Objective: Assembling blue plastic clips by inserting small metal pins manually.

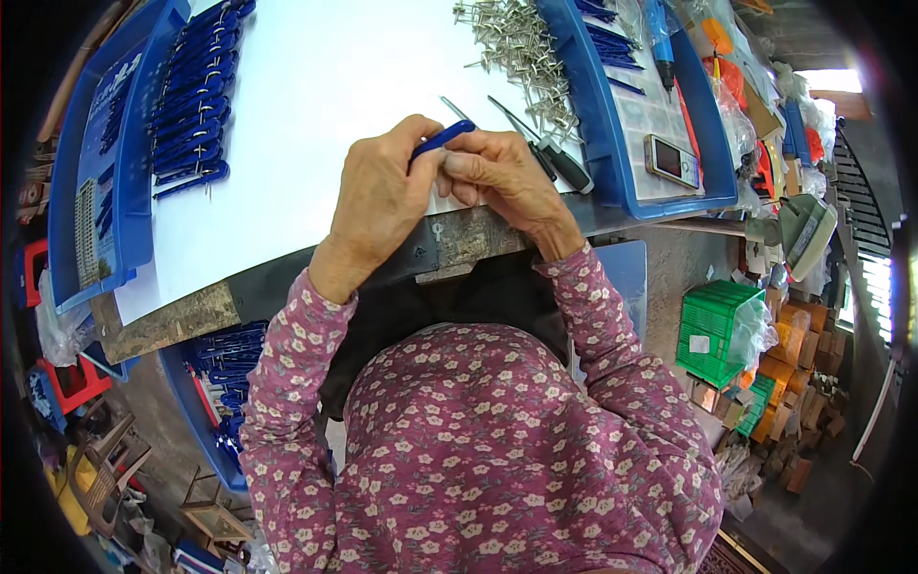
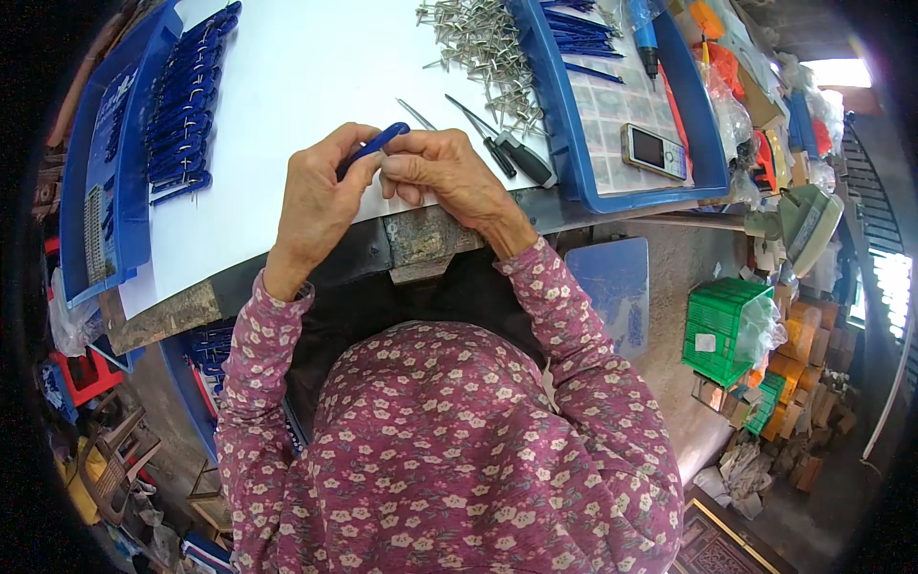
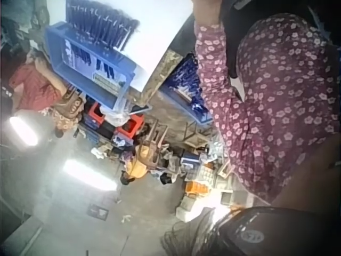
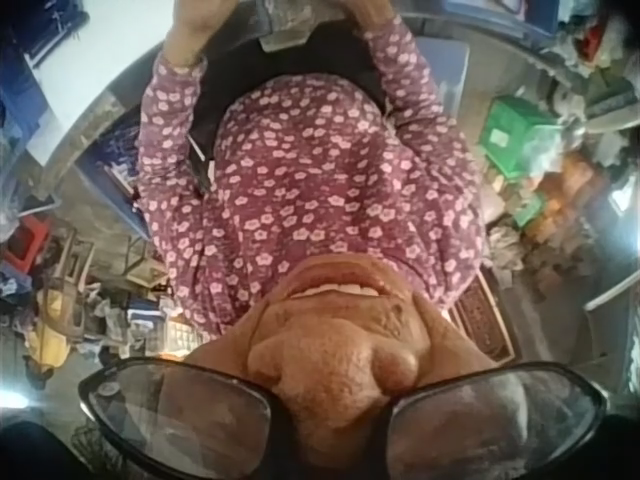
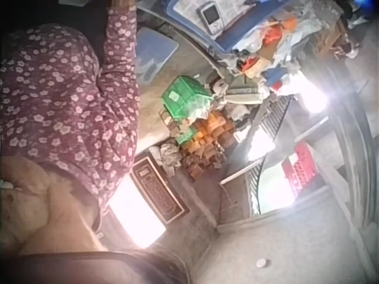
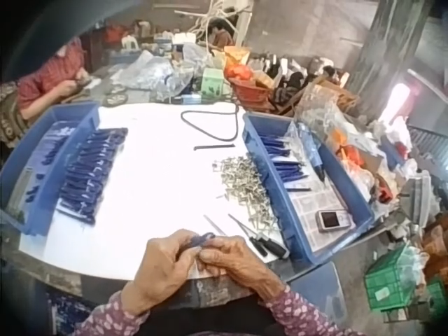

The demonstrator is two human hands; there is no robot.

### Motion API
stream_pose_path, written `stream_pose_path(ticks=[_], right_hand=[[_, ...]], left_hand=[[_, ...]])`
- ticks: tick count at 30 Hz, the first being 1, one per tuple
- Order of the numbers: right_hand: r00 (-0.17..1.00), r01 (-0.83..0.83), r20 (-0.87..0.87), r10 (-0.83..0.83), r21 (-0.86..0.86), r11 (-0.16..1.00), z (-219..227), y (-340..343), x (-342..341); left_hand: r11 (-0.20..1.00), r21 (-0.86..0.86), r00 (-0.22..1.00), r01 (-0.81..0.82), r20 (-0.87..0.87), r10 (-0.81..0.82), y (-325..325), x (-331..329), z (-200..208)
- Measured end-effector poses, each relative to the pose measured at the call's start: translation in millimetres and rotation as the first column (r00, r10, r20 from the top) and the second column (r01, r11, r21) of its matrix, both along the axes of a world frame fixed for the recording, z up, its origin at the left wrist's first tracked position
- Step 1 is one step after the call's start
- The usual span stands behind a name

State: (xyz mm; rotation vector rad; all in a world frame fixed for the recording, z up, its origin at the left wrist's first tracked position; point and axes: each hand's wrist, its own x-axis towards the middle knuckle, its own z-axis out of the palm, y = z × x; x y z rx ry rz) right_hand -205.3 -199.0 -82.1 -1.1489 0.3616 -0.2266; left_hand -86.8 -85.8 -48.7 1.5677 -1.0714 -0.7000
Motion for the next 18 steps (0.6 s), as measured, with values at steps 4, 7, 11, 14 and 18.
stream_pose_path(ticks=[4, 7, 11, 14, 18], right_hand=[[0.996, -0.035, 0.079, 0.028, 0.079, 0.996, -0.3, -3.6, -4.5], [0.989, -0.049, 0.145, 0.031, 0.119, 0.992, -8.2, -6.8, -6.1], [0.984, -0.02, 0.176, -0.007, 0.15, 0.988, -9.1, -5.3, -5.8], [0.991, 0.041, 0.12, -0.06, 0.155, 0.987, -3.5, -2.5, -4.3], [0.994, 0.018, 0.109, -0.02, 0.022, 1.0, -4.6, -7.5, -8.1]], left_hand=[[0.997, -0.049, 0.939, -0.053, 0.338, 0.067, 0.1, -8.0, -0.2], [0.993, -0.097, 0.892, -0.06, 0.442, 0.097, 1.0, -14.6, 2.2], [0.988, -0.129, 0.816, -0.081, 0.561, 0.14, 2.5, -17.3, 2.6], [0.988, -0.133, 0.796, -0.082, 0.587, 0.146, 3.7, -16.7, 0.7], [0.987, -0.137, 0.802, -0.082, 0.579, 0.147, 3.8, -16.0, 2.7]])
